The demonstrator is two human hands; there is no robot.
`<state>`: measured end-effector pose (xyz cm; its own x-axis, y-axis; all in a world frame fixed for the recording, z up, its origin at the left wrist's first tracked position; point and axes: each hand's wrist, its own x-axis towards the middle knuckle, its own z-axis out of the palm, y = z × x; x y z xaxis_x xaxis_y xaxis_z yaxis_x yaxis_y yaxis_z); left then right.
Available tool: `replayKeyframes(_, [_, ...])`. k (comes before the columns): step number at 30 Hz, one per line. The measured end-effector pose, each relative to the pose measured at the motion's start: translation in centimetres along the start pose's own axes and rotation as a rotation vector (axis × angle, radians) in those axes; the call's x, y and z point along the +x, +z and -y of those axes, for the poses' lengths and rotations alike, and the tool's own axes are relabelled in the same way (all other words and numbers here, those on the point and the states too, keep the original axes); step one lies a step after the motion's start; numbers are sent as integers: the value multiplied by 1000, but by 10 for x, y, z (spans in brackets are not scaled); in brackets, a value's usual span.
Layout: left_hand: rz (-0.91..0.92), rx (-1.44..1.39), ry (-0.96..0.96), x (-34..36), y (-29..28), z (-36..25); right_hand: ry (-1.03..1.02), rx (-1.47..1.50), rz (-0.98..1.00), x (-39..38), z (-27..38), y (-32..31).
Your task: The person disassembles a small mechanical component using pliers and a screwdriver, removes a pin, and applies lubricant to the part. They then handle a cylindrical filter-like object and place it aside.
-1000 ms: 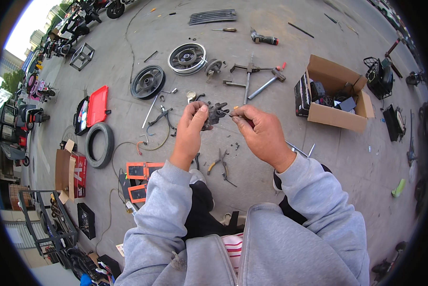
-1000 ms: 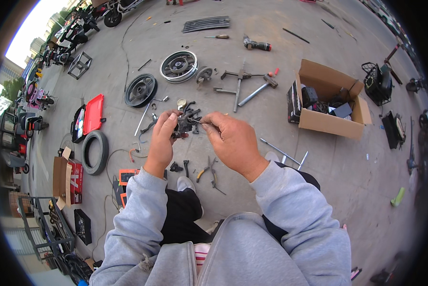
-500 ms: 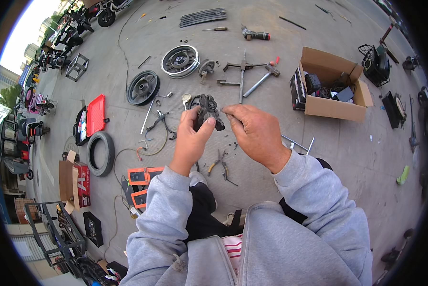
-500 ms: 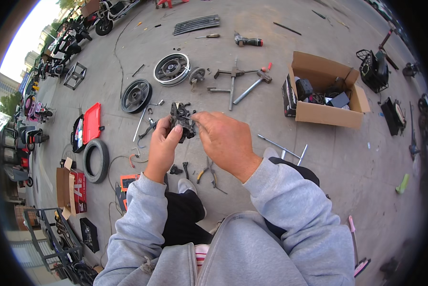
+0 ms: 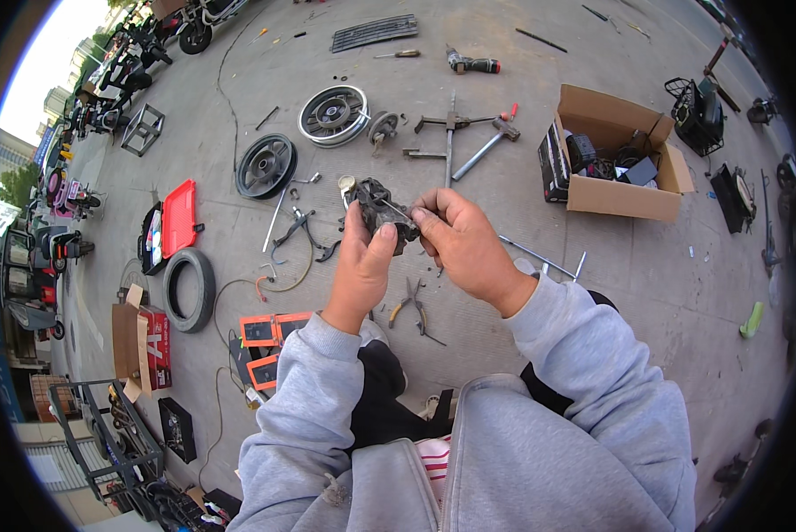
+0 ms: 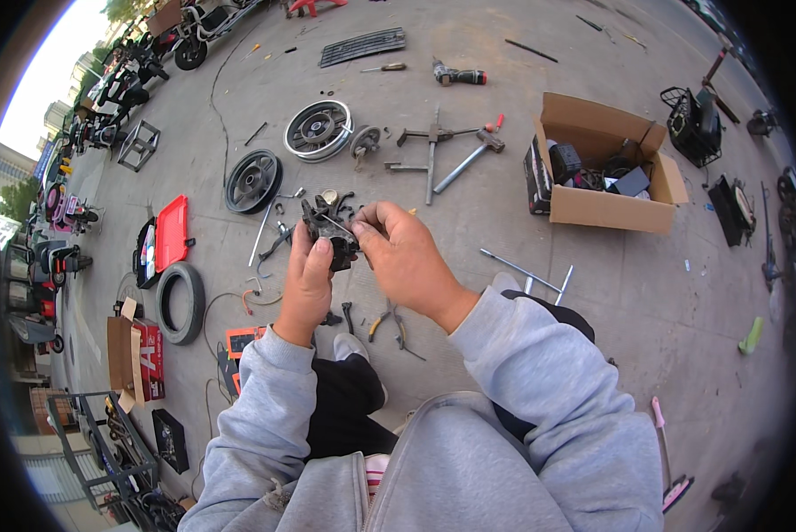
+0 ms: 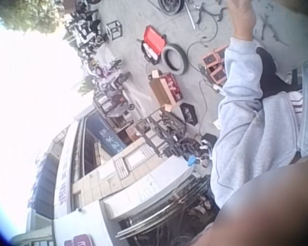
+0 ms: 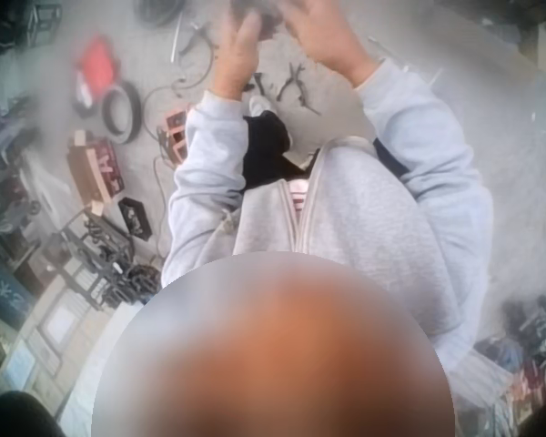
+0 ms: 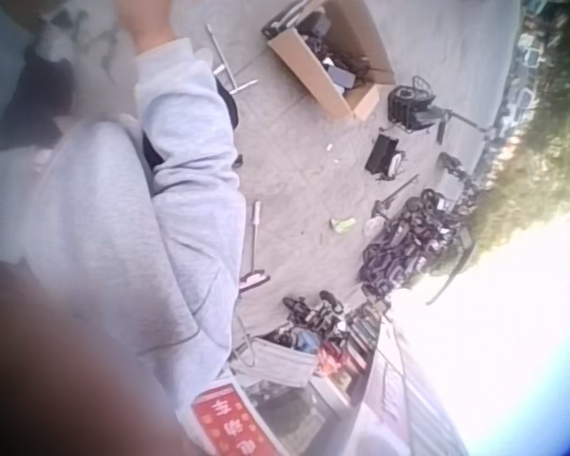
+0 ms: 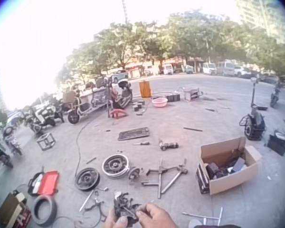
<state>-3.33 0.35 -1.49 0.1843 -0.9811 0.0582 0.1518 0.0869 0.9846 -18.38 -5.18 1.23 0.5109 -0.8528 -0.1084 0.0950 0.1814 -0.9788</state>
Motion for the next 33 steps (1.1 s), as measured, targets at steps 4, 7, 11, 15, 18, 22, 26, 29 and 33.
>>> replayKeyframes(4, [-56,321,123,3,-6,-2,-113,-170,-12,3,2,-2])
replayKeyframes(7, [-50,412,78,1,-4,-7,-208,-196,-63,5,-3,2])
replayKeyframes(11, [-47,499,152,0,5,-10,-194,-78,-124,5,-8,8])
replayKeyframes(15, [-43,593,182,6,5,-15,-273,-338,-232,4,-4,10])
replayKeyframes(18, [-25,602,93,5,3,-20,-474,-713,-320,-1,-1,11])
replayKeyframes(22, [-12,590,-15,3,0,-30,-518,-900,-247,-2,2,11])
replayKeyframes(26, [19,700,-58,4,-8,-38,-550,-1049,-179,-1,4,7])
replayKeyframes(29, [52,827,-87,5,-13,-42,-593,-1070,-176,0,4,7])
replayKeyframes(33, [99,774,-106,7,-20,-42,-616,-1074,-198,-1,4,5])
